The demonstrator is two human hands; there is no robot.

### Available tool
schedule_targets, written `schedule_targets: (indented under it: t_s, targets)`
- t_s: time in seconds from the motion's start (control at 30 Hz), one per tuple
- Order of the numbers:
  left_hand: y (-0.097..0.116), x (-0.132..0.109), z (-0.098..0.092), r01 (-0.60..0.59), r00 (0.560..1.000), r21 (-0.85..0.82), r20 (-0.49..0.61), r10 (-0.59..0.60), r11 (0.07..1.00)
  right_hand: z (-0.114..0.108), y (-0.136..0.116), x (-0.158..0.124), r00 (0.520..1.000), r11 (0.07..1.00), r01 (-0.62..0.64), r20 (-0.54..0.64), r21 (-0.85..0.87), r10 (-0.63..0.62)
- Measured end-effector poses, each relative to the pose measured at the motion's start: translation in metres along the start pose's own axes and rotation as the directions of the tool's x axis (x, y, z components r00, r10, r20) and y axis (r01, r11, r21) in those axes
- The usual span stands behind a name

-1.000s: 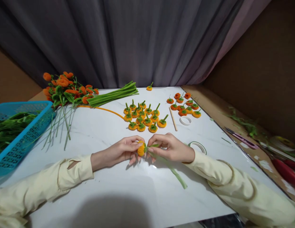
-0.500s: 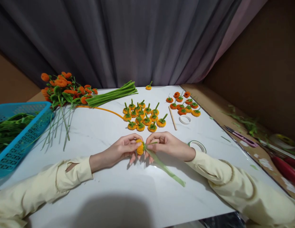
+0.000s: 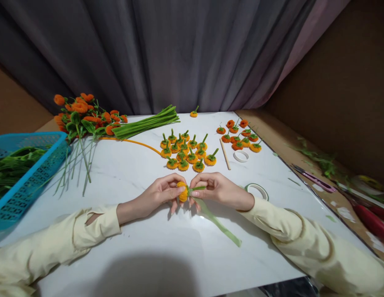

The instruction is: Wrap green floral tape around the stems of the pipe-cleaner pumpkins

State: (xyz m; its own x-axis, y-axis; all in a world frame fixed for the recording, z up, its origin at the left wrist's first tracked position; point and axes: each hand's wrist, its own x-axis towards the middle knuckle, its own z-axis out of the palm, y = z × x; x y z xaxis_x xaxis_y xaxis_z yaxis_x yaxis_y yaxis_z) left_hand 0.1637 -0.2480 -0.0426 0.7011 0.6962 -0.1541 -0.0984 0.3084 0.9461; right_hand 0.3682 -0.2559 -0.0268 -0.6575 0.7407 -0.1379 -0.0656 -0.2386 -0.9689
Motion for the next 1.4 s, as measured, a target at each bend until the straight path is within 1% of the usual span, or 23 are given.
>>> schedule_targets:
  t_s: [0.13, 0.23, 0.33, 0.4, 0.47, 0.53, 0.63, 0.7, 0.77, 0.83, 0.9, 0.93, 0.97, 1.03, 1.07, 1.13, 1.2, 1.23, 1.27, 1.3, 1.33, 1.37, 1.4]
  targets:
    - [-0.001, 0.001, 0.000, -0.014, 1.000, -0.004, -0.006, 0.014, 1.000, 0.001, 0.001, -0.001, 0.999, 0.998, 0.027, -0.027, -0.056, -0.028]
    - [-0.002, 0.000, -0.001, -0.015, 1.000, -0.010, -0.008, 0.015, 1.000, 0.003, 0.001, -0.003, 0.996, 0.990, 0.051, -0.062, -0.132, -0.059]
    - [-0.003, 0.000, -0.002, -0.003, 1.000, -0.009, -0.013, 0.003, 1.000, 0.004, 0.001, -0.004, 0.987, 0.955, 0.081, -0.114, -0.286, -0.118]
    - [-0.004, -0.001, -0.002, 0.006, 1.000, -0.015, -0.009, -0.006, 1.000, 0.005, 0.002, -0.005, 0.972, 0.879, 0.128, -0.119, -0.459, -0.204]
    - [-0.003, -0.001, -0.002, 0.011, 1.000, -0.018, -0.005, -0.011, 1.000, 0.005, 0.003, -0.007, 0.944, 0.748, 0.198, -0.081, -0.634, -0.319]
    - [-0.002, -0.001, -0.001, 0.016, 1.000, -0.017, -0.010, -0.017, 1.000, 0.004, 0.006, -0.008, 0.907, 0.604, 0.265, -0.018, -0.752, -0.420]
    - [-0.001, -0.001, 0.000, 0.030, 0.999, -0.031, -0.018, -0.031, 0.999, 0.002, 0.011, -0.010, 0.846, 0.387, 0.349, 0.109, -0.854, -0.521]
    - [-0.001, 0.000, 0.000, 0.039, 0.999, -0.046, -0.014, -0.039, 0.998, 0.000, 0.014, -0.009, 0.798, 0.202, 0.395, 0.226, -0.896, -0.558]
    - [-0.001, 0.001, 0.000, 0.056, 0.998, -0.066, -0.005, -0.056, 0.996, -0.002, 0.014, -0.009, 0.738, -0.016, 0.427, 0.358, -0.904, -0.571]
    - [0.000, 0.001, -0.001, 0.082, 0.997, -0.086, 0.002, -0.082, 0.993, -0.004, 0.014, -0.007, 0.661, -0.239, 0.438, 0.491, -0.867, -0.568]
    - [0.000, 0.001, -0.002, 0.108, 0.994, -0.106, 0.005, -0.108, 0.988, -0.004, 0.012, -0.007, 0.583, -0.424, 0.422, 0.598, -0.802, -0.550]
    - [0.000, 0.001, -0.002, 0.120, 0.993, -0.122, 0.007, -0.120, 0.985, -0.005, 0.012, -0.007, 0.557, -0.490, 0.407, 0.635, -0.770, -0.536]
    - [0.000, 0.001, -0.001, 0.133, 0.991, -0.146, 0.010, -0.133, 0.980, -0.005, 0.011, -0.007, 0.541, -0.540, 0.391, 0.661, -0.746, -0.521]
    - [0.000, 0.000, 0.000, 0.163, 0.986, -0.234, 0.014, -0.164, 0.958, -0.006, 0.011, -0.007, 0.527, -0.599, 0.368, 0.690, -0.711, -0.495]
    - [-0.001, 0.001, 0.001, 0.175, 0.984, -0.296, 0.017, -0.178, 0.939, -0.007, 0.012, -0.008, 0.527, -0.610, 0.368, 0.697, -0.702, -0.485]
    - [-0.004, 0.002, 0.001, 0.195, 0.979, -0.410, 0.030, -0.200, 0.891, -0.009, 0.014, -0.009, 0.532, -0.595, 0.389, 0.698, -0.704, -0.479]
    - [-0.006, 0.005, 0.000, 0.215, 0.975, -0.460, 0.045, -0.219, 0.861, -0.011, 0.016, -0.009, 0.562, -0.520, 0.435, 0.673, -0.735, -0.481]
    - [-0.006, 0.007, -0.001, 0.235, 0.970, -0.447, 0.054, -0.236, 0.863, -0.011, 0.017, -0.009, 0.592, -0.447, 0.458, 0.639, -0.769, -0.491]
    - [-0.005, 0.008, -0.002, 0.260, 0.964, -0.404, 0.061, -0.257, 0.877, -0.011, 0.018, -0.008, 0.635, -0.342, 0.471, 0.582, -0.813, -0.508]
    - [-0.003, 0.009, -0.004, 0.283, 0.959, -0.330, 0.065, -0.277, 0.901, -0.010, 0.018, -0.007, 0.691, -0.200, 0.468, 0.498, -0.861, -0.525]
    - [0.000, 0.010, -0.006, 0.290, 0.957, -0.228, 0.055, -0.285, 0.929, -0.009, 0.017, -0.007, 0.757, -0.020, 0.443, 0.386, -0.896, -0.528]
    - [0.004, 0.010, -0.008, 0.270, 0.963, -0.105, 0.027, -0.269, 0.957, -0.007, 0.016, -0.006, 0.825, 0.189, 0.394, 0.255, -0.900, -0.505]
    - [0.008, 0.009, -0.009, 0.224, 0.975, 0.029, -0.015, -0.224, 0.974, -0.005, 0.014, -0.005, 0.885, 0.402, 0.324, 0.123, -0.857, -0.450]
